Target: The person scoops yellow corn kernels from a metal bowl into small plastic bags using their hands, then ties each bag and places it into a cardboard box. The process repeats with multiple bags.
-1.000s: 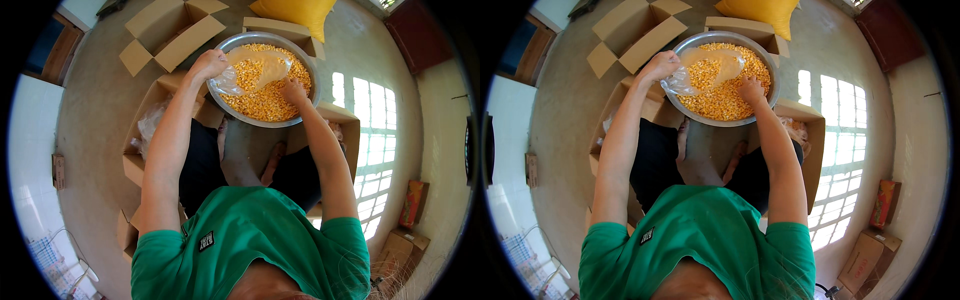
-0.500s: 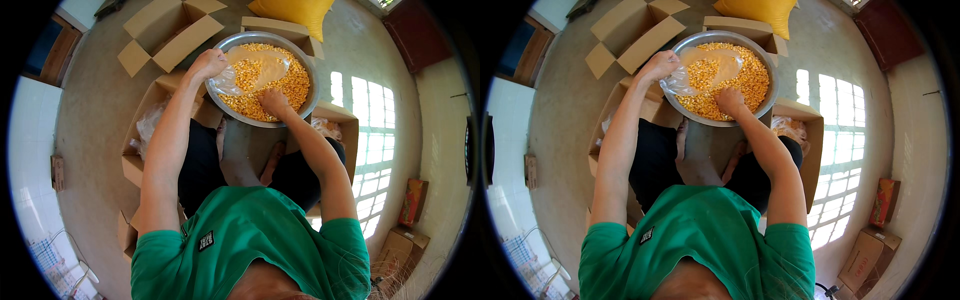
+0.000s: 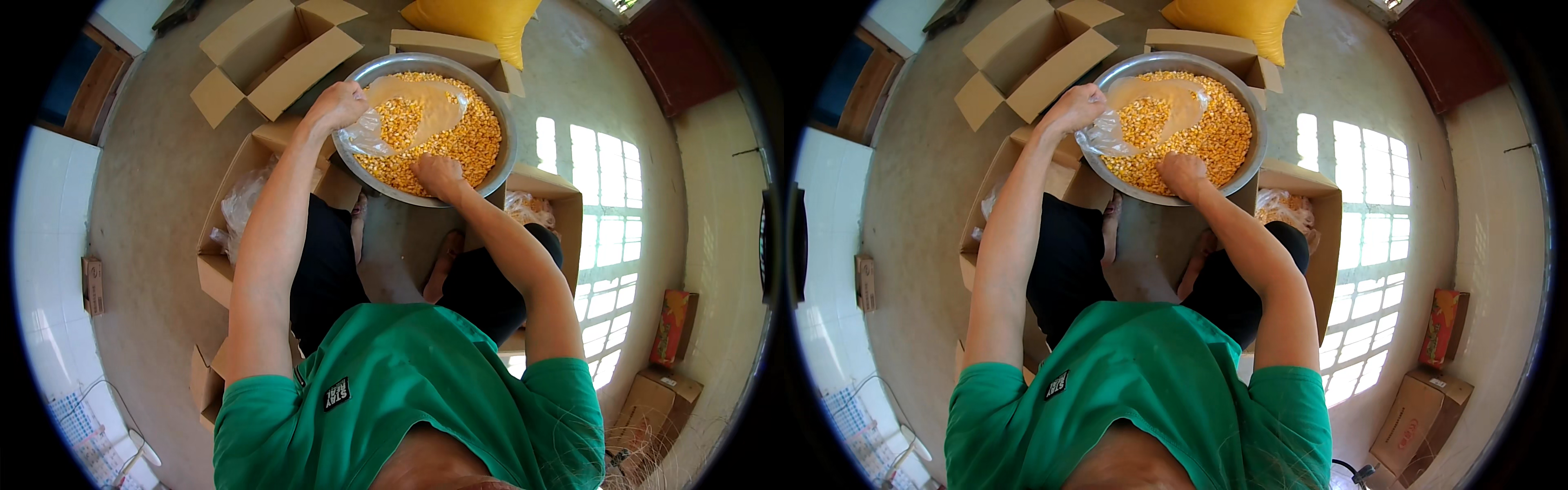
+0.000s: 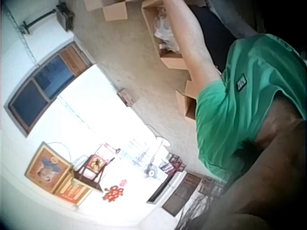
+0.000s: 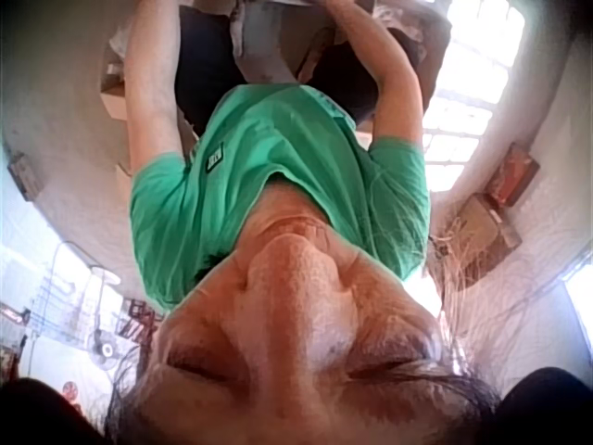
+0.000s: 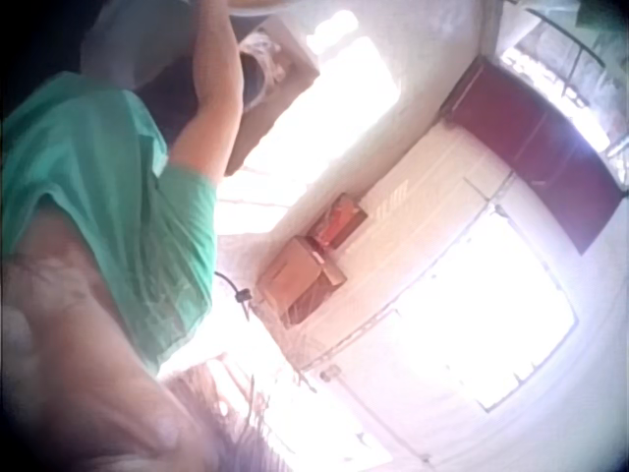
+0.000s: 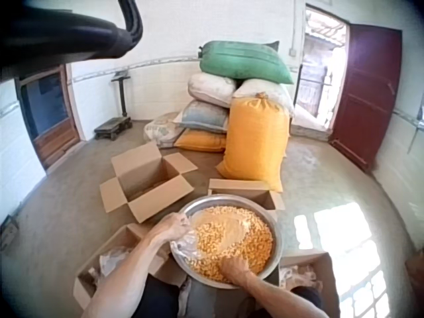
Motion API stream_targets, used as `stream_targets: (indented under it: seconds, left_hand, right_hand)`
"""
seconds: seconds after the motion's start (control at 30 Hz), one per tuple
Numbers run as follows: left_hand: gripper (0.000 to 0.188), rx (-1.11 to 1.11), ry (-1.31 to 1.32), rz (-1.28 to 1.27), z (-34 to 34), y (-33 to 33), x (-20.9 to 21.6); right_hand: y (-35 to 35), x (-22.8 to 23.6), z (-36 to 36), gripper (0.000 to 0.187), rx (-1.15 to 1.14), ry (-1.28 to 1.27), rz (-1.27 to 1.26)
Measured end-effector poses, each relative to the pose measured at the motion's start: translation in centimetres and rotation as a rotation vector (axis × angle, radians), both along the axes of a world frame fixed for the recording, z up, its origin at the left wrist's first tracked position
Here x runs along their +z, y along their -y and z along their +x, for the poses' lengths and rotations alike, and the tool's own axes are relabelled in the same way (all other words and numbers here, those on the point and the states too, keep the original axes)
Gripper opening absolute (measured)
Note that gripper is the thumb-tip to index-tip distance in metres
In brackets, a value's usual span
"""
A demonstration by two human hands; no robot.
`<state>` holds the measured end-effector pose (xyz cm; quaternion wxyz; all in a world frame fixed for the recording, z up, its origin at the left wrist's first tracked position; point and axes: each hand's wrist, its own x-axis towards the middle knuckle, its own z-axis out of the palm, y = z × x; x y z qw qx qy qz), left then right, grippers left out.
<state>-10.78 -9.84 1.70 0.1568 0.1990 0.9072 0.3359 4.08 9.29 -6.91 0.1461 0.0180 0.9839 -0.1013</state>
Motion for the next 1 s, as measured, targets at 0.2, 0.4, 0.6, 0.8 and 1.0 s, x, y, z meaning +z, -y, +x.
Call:
stream_targets:
  seconds: [0.2,0.4,0.6,0.8,1.0]
  left_hand:
    - [0.021,-0.027,0.033,-0.007,-0.1,-0.2,0.0]
    - [0.019,0.02,0.075,-0.021,0.0,-0.1,0.1]
    - [0.017,0.016,0.056,0.007,0.1,0.1,0.2]
    - [0.017,0.007,0.047,-0.008,0.1,0.1,0.4]
    - [0.017,0.015,0.061,-0.002,0.0,0.0,0.2]
  right_hand:
    - [-0.7,-2.2,-0.7,0.038,-0.058,-0.032,-0.088]
    - [-0.6,-2.4,-1.1,0.029,-0.014,-0.061,0.001]
    - [-0.8,-2.1,-1.6,0.025,-0.082,-0.125,-0.027]
    - [-1.1,-1.7,-1.5,0.032,-0.067,-0.119,-0.079]
    - [-1.6,-2.1,-1.7,0.043,-0.116,-0.103,-0.104]
